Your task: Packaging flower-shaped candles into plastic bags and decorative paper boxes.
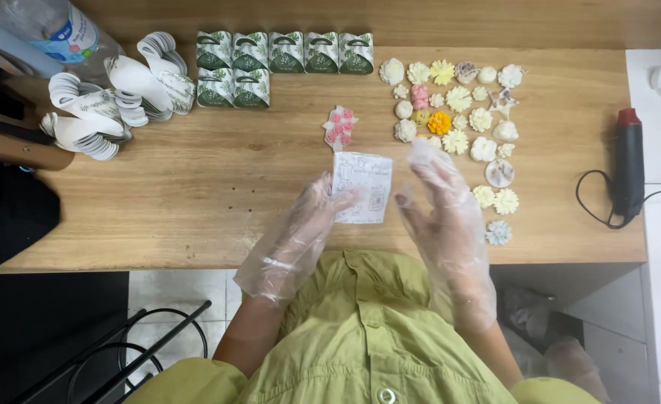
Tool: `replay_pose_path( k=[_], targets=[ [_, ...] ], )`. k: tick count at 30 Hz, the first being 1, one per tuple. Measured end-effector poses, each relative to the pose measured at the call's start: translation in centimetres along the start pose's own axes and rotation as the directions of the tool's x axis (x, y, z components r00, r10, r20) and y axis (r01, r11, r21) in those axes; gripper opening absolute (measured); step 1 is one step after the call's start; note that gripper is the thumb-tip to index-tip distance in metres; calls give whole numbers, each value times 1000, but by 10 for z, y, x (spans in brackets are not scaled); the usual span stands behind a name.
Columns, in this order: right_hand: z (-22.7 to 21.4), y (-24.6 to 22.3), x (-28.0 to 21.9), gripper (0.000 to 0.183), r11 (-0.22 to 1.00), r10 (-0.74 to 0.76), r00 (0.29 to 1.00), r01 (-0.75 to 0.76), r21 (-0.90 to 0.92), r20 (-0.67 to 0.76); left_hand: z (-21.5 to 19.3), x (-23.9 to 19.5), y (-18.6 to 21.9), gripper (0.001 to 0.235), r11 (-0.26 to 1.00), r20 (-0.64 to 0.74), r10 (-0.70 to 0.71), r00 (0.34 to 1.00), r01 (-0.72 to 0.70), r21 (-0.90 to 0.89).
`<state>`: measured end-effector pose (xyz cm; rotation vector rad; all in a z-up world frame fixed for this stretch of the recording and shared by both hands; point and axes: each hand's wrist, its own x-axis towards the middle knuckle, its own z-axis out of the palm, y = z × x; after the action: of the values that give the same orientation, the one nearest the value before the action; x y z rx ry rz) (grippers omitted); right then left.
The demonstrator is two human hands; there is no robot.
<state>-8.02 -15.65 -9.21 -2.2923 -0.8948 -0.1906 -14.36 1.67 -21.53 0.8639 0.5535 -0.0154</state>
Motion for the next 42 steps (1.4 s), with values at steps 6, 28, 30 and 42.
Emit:
replay_pose_path(
  k=[6, 28, 30, 42],
  targets=[
    [52, 17, 1, 70, 979, -202, 930, 189, 72, 308, 2, -21, 7, 34, 900, 246, 45, 968, -145, 410],
    [79, 37, -46, 13, 977, 163, 978, -178, 114, 128, -68, 8, -32, 42, 72, 661, 286, 694, -703, 707],
    [87, 38, -46, 18, 999, -44, 997, 45, -14, 68, -37, -7, 7, 75, -276, 377, 124, 918, -333, 901],
    [87, 36, -72, 14, 945, 293, 918, -321, -67, -269, -27, 13, -16, 13, 155, 332, 306, 892, -390, 907]
  ],
)
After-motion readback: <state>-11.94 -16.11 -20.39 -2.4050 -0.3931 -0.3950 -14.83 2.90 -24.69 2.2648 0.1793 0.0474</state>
